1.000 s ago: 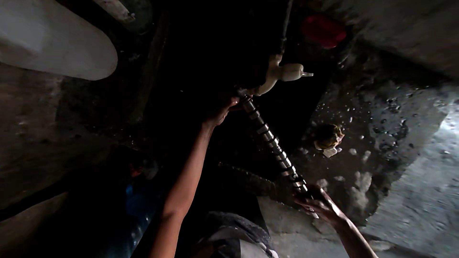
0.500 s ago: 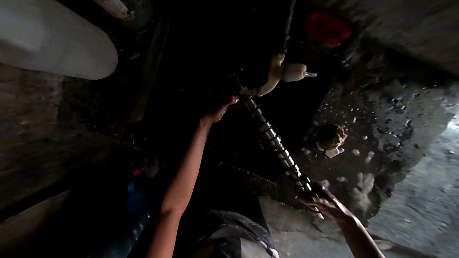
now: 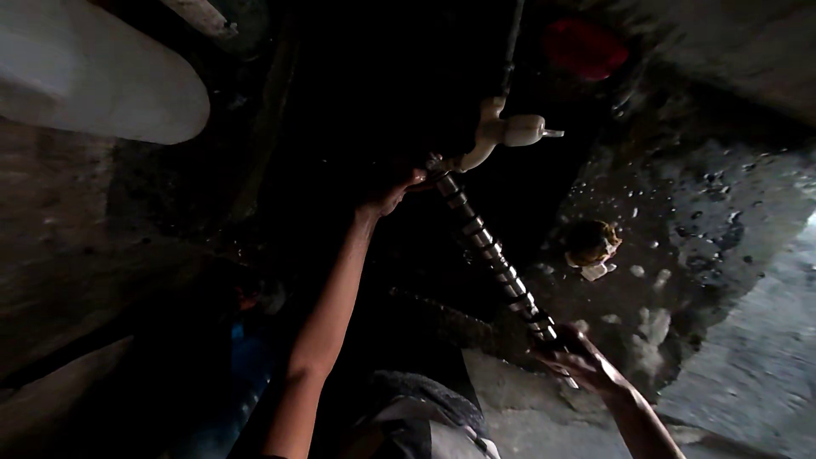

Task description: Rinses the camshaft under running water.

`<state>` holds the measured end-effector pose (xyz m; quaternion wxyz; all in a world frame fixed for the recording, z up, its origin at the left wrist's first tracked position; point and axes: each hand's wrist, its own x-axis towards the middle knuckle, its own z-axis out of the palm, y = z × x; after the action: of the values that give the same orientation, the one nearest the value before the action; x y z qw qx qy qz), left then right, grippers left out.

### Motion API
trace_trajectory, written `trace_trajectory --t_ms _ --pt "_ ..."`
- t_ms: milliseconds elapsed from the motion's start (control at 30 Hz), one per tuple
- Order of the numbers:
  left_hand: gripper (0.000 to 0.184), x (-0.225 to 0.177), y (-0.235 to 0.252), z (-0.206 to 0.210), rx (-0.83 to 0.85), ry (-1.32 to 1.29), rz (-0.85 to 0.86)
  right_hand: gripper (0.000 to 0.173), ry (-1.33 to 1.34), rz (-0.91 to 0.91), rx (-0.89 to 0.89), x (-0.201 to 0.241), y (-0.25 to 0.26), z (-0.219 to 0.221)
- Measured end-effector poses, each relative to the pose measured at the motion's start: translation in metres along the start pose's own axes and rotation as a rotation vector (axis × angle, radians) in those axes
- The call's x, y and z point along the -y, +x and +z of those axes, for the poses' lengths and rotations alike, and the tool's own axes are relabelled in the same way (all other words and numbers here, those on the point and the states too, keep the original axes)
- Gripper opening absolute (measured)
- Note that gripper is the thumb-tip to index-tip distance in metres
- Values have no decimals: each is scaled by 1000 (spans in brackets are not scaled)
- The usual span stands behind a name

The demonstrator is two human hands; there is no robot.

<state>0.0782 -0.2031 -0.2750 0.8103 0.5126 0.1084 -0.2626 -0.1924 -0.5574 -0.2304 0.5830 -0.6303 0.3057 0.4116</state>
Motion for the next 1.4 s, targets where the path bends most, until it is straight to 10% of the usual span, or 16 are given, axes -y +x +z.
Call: trace_trajectory --t_ms 167,400,733,967,1167,1400 --pt "30 0 3 6 -29 34 -30 43 -552 -169 -328 3 4 11" --pt "28 6 2 -3 41 17 -79 42 -64 34 -78 2 -6 0" --pt "21 7 9 12 -101 105 -2 42 -815 -269 -546 14 -12 37" --pt "23 12 18 34 -62 -124 78 28 315 10 121 -6 -25 52" --pt "52 35 -7 26 277 -569 148 25 778 89 780 -44 -10 38" --pt "64 53 -12 9 312 -549 127 19 669 192 720 -39 -8 30"
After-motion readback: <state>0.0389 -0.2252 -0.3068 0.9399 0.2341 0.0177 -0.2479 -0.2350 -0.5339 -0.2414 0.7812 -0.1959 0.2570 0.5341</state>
